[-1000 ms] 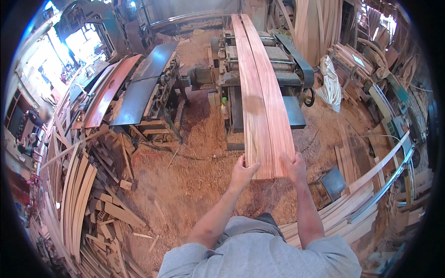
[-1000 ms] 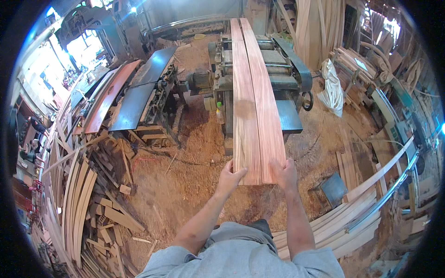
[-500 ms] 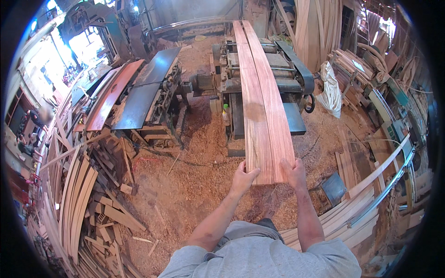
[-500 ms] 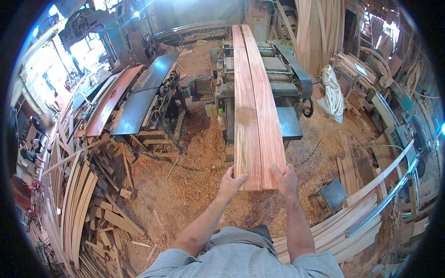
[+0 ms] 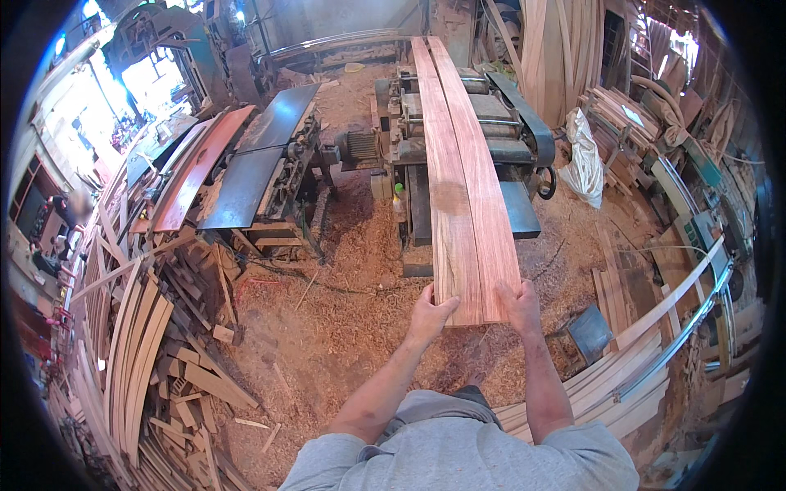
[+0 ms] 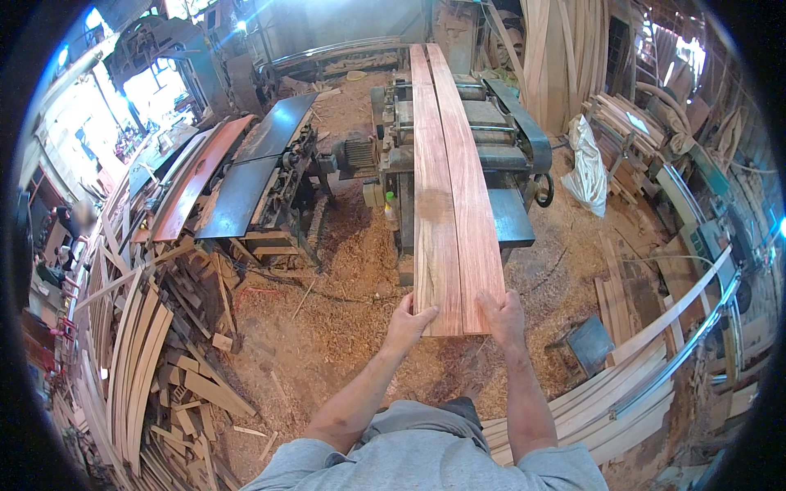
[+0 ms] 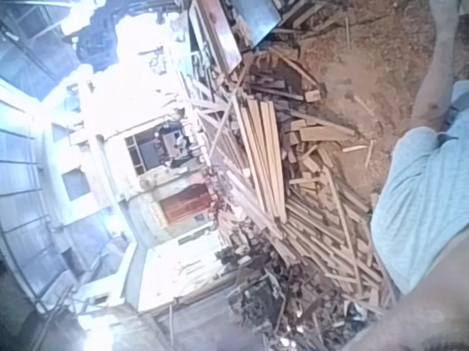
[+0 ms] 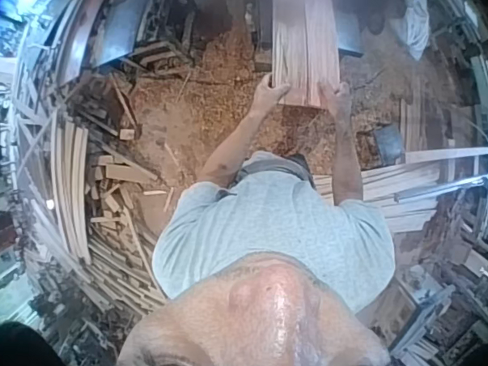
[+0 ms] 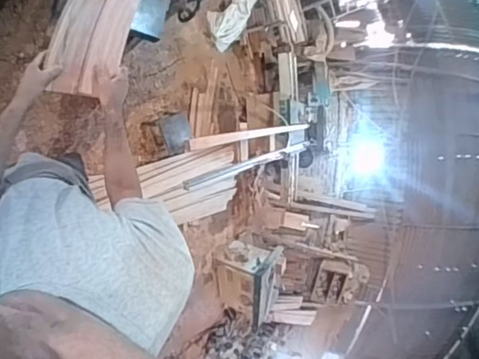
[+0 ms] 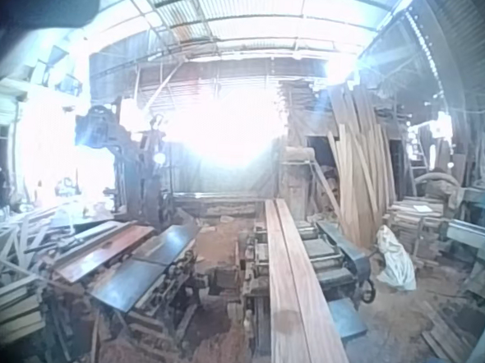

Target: The person handles long wooden planks, feeding them through a planer machine to smooth the surface. They then move to a table saw, aligning the planks and cutting them into smaller pieces.

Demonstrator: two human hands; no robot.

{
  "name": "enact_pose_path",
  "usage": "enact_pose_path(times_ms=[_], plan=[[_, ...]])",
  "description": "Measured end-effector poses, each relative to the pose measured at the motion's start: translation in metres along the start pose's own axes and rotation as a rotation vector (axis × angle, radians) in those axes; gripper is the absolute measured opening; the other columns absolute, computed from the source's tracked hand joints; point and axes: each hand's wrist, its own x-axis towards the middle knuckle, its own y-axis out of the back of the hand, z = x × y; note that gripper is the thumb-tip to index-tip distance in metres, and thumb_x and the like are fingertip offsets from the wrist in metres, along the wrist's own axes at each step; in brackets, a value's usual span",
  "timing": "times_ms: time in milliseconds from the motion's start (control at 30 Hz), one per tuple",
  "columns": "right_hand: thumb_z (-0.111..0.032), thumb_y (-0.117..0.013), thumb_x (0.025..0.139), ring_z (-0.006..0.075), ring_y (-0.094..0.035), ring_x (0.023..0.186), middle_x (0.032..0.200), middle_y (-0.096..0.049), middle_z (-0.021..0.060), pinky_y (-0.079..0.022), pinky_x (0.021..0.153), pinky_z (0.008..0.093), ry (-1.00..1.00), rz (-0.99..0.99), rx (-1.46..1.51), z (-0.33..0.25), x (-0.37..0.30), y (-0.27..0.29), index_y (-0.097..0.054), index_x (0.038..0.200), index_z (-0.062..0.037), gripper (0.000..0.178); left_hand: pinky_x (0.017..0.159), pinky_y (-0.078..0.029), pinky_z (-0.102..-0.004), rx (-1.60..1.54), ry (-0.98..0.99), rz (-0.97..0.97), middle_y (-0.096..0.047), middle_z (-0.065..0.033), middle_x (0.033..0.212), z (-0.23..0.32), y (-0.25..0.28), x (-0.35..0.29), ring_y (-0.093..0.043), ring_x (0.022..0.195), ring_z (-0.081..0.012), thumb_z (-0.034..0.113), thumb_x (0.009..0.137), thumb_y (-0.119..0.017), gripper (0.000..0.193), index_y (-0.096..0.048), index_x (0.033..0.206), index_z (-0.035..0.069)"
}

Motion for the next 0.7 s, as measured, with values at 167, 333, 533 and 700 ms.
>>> enact_pose_path(times_ms=[167, 333, 533, 700], plan=[[-0.042, -0.080, 0.088, 0.0228, -0.065, 0.083, 0.090, -0.067, 0.0146, -0.052, 0.072, 0.0384, 0.007, 0.007, -0.005, 0.005, 0.001, 0.000, -0.060, 0.095, 0.0026, 0.049, 0.095, -0.053, -0.0306, -0.015, 0.002, 0.003, -0.068, -0.0129, 0.122, 0.009, -0.003, -0.004, -0.066, 0.107, -0.0162, 0.018, 0.091, -0.077, 0.059, -0.052, 0.139, -0.006], [-0.042, -0.080, 0.088, 0.0218, -0.065, 0.082, 0.089, -0.067, 0.0133, -0.053, 0.072, 0.0382, -0.020, -0.008, -0.009, -0.005, -0.002, 0.002, -0.059, 0.095, 0.0026, 0.049, 0.095, -0.053, -0.0308, -0.018, 0.021, 0.007, -0.068, -0.0130, 0.123, 0.010, -0.002, -0.005, -0.066, 0.107, -0.0163, 0.018, 0.092, -0.076, 0.059, -0.051, 0.140, -0.006], [-0.041, -0.080, 0.088, 0.0211, -0.065, 0.081, 0.087, -0.067, 0.0129, -0.053, 0.072, 0.0378, -0.017, -0.004, -0.019, -0.002, 0.000, 0.001, -0.059, 0.095, 0.0020, 0.048, 0.096, -0.053, -0.0317, -0.014, 0.016, 0.005, -0.067, -0.0144, 0.124, 0.006, -0.001, -0.003, -0.066, 0.109, -0.0178, 0.019, 0.091, -0.077, 0.062, -0.050, 0.141, -0.006], [-0.040, -0.080, 0.088, 0.0207, -0.065, 0.081, 0.087, -0.066, 0.0128, -0.053, 0.071, 0.0375, -0.031, 0.009, 0.016, 0.006, 0.002, -0.001, -0.059, 0.094, 0.0019, 0.047, 0.095, -0.053, -0.0309, -0.010, 0.020, 0.016, -0.068, -0.0128, 0.123, 0.009, -0.003, -0.005, -0.066, 0.107, -0.0162, 0.019, 0.091, -0.077, 0.059, -0.052, 0.140, -0.005]])
